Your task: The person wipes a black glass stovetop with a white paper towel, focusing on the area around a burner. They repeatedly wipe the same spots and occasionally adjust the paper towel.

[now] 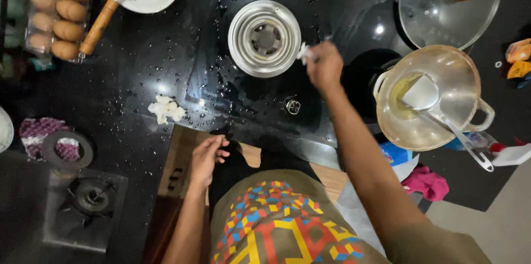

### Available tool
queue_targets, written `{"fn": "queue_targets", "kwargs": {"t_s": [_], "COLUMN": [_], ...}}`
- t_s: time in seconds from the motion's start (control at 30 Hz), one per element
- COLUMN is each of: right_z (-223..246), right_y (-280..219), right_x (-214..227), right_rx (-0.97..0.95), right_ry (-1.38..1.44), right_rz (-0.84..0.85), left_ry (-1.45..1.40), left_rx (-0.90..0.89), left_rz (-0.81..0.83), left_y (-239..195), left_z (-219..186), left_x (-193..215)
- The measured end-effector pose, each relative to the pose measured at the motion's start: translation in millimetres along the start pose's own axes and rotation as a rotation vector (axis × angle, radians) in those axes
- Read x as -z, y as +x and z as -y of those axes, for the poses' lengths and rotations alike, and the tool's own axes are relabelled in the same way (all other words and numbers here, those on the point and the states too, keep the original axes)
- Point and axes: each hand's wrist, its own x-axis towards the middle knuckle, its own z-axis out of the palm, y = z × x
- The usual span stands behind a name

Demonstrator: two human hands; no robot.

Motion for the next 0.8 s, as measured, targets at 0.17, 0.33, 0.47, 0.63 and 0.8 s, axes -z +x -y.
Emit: {"fn": "queue_targets", "kwargs": {"t_s": [0.17,0.33,0.47,0.63,0.8], "right_z": [0.0,19.8,-1.0,-6.8,0.1], "right_y": [10.4,-4.2,52.2,52.2,69.9], "right_x": [-4.4,1.7,-8.0,-5.1,-17.3], "right_rx": [0.004,0.029,0.104,0.113,0.082], "right_ry": [-0.109,-0.062,-0.105,-0.14,-0.13], "right_rz": [-0.025,0.036,-0.035,0.029,0.123], "left_ry": [0.018,-0.02,-0.006,-0.035,-0.06], "left_rx": [0.016,0.03,0.034,0.036,0.047], "left_rz": [-0.022,-0.061,-0.088,-0.102,-0.126], "left_y": [-0.4,-4.2,3.1,6.6,15.8], "left_z": [12.8,12.8,15.1,14.1,7.0], "left_x": [6.0,8.7,8.1,5.9,4.8]}}
